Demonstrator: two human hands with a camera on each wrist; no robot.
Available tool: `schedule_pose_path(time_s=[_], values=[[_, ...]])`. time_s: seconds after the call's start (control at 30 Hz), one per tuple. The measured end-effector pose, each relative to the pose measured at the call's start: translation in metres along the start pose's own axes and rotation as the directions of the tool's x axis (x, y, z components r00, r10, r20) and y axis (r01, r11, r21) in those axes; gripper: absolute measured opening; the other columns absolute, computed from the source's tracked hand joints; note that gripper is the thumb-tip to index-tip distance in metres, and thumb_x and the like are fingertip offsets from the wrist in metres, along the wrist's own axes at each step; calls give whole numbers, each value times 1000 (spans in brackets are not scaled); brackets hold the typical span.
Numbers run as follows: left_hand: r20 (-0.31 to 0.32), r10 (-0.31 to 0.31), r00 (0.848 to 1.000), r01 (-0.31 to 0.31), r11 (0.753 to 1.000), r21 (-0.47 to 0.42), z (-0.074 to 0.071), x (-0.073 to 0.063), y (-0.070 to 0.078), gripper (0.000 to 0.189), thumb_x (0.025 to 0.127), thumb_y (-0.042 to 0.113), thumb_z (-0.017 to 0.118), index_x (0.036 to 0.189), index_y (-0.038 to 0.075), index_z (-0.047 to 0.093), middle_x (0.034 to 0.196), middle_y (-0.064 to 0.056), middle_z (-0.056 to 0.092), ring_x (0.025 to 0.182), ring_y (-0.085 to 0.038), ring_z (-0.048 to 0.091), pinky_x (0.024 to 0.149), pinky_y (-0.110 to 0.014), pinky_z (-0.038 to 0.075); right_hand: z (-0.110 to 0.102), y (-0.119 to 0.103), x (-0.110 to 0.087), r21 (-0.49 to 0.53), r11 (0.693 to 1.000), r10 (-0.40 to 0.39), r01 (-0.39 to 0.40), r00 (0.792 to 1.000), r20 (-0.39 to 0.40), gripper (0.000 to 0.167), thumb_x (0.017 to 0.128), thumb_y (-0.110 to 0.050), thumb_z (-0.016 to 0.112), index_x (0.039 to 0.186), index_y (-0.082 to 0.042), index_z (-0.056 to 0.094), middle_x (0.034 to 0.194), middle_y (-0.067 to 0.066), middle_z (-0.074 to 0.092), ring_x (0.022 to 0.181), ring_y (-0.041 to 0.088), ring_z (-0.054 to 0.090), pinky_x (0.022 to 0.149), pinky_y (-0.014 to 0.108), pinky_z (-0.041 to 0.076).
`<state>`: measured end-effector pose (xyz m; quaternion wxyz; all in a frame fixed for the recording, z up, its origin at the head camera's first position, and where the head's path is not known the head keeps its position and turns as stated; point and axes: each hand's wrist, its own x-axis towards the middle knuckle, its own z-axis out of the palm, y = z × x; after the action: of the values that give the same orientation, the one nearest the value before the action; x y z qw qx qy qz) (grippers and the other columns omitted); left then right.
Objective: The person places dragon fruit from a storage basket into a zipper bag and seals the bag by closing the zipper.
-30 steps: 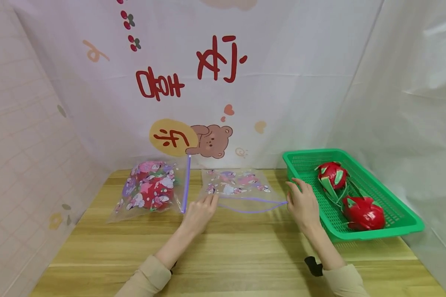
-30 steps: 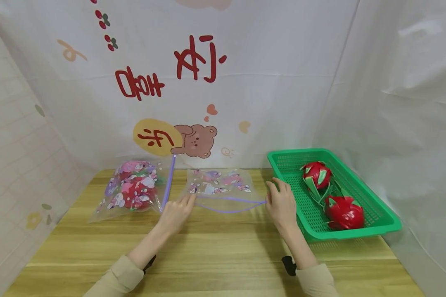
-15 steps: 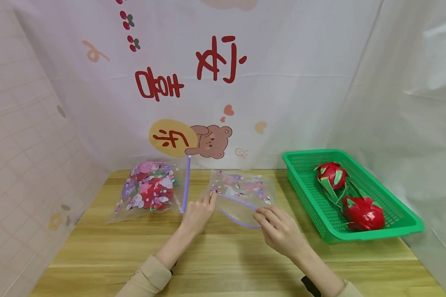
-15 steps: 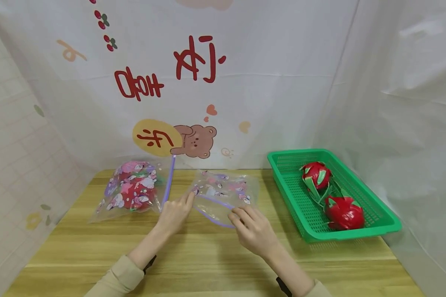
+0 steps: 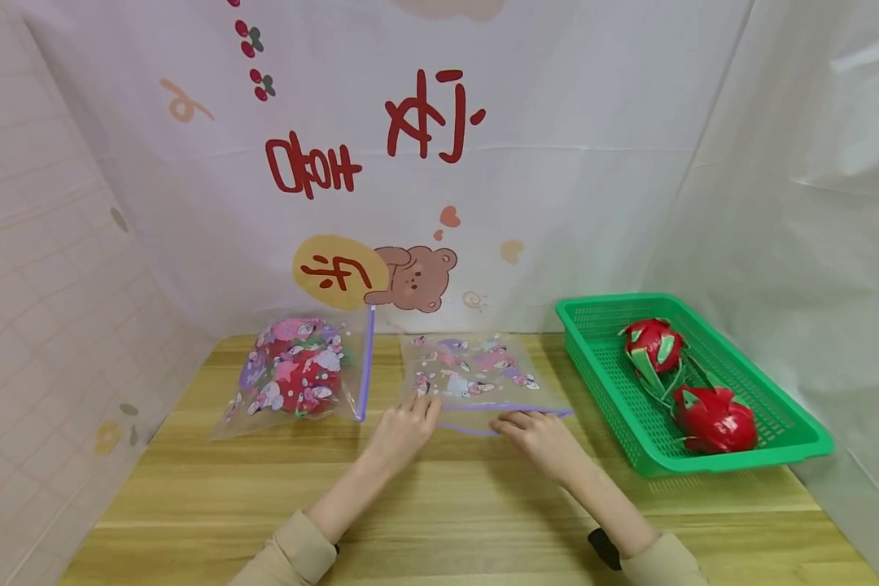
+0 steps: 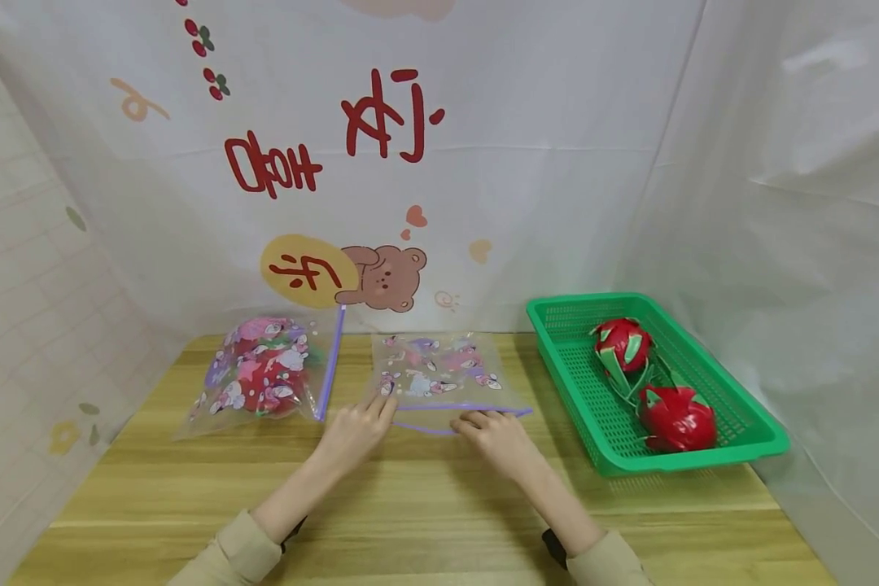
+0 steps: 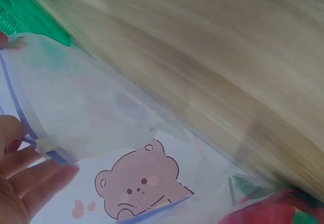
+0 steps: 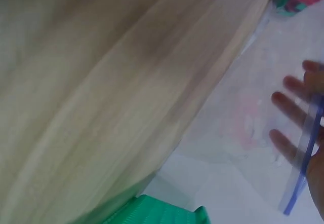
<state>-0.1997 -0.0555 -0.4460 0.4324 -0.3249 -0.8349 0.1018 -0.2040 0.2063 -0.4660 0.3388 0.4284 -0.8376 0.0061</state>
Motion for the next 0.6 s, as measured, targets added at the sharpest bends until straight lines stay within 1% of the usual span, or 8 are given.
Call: schedule_pose_path(time_s=[0.07,0.17,0.23,0.3,0.37,0.43,0.5,0.6], values=[[17,-6,1000,6,1000,-1,0,0,0,19,92,4,43,101,7,59,84,-4,71,68,-15,66,44,-21,50,2,3,-1,31,999,-12,12,1000,13,35,69,1,73,101,-12,72,95,1,72,83,17,70,67,33,57],[44,-19,999,20,1000,-11,-1,3,0,16,84,5,60,99,8,57,78,-3,70,58,-11,60,38,-18,42,5,7,-2,70,997,-40,39,999,22,38,67,4,74,100,-13,72,94,-1,72,83,16,69,69,32,56],[51,-53,997,54,998,-18,-4,7,0,22,79,4,68,98,8,57,74,-3,69,50,-8,54,36,-15,37,7,9,-4,101,993,-70,67,997,26,36,67,4,75,98,-14,73,94,-2,72,84,15,68,71,30,56],[45,-109,993,110,993,-37,-6,12,-1,26,77,4,73,97,6,57,71,-4,68,43,-6,47,35,-13,31,8,11,-4,135,985,-108,103,994,32,34,69,2,75,98,-15,73,95,-4,72,86,14,67,73,29,55],[29,-172,985,174,982,-73,-10,17,-3,28,76,3,75,97,4,58,71,-6,67,39,-6,41,34,-12,28,8,13,-4,171,976,-145,136,988,42,32,70,1,74,97,-16,73,95,-5,72,88,13,66,75,28,55],[16,-215,976,215,969,-123,-12,22,-4,26,76,1,74,97,3,59,77,-8,70,41,-7,46,35,-11,29,8,14,-3,202,966,-175,160,983,56,33,70,2,74,97,-17,73,96,-6,72,89,12,65,77,27,54],[25,-226,974,227,956,-186,-13,24,-4,25,75,-3,72,96,1,60,81,-10,71,43,-9,50,35,-11,30,7,16,-2,220,962,-182,163,980,73,35,69,5,74,96,-17,73,96,-6,73,89,12,65,78,27,54],[60,-203,977,211,942,-260,-14,25,-3,23,76,-5,71,96,-1,61,83,-10,72,46,-9,53,37,-9,30,5,18,-2,213,968,-154,131,983,96,36,70,6,73,98,-17,73,96,-6,72,90,13,66,79,28,54]])
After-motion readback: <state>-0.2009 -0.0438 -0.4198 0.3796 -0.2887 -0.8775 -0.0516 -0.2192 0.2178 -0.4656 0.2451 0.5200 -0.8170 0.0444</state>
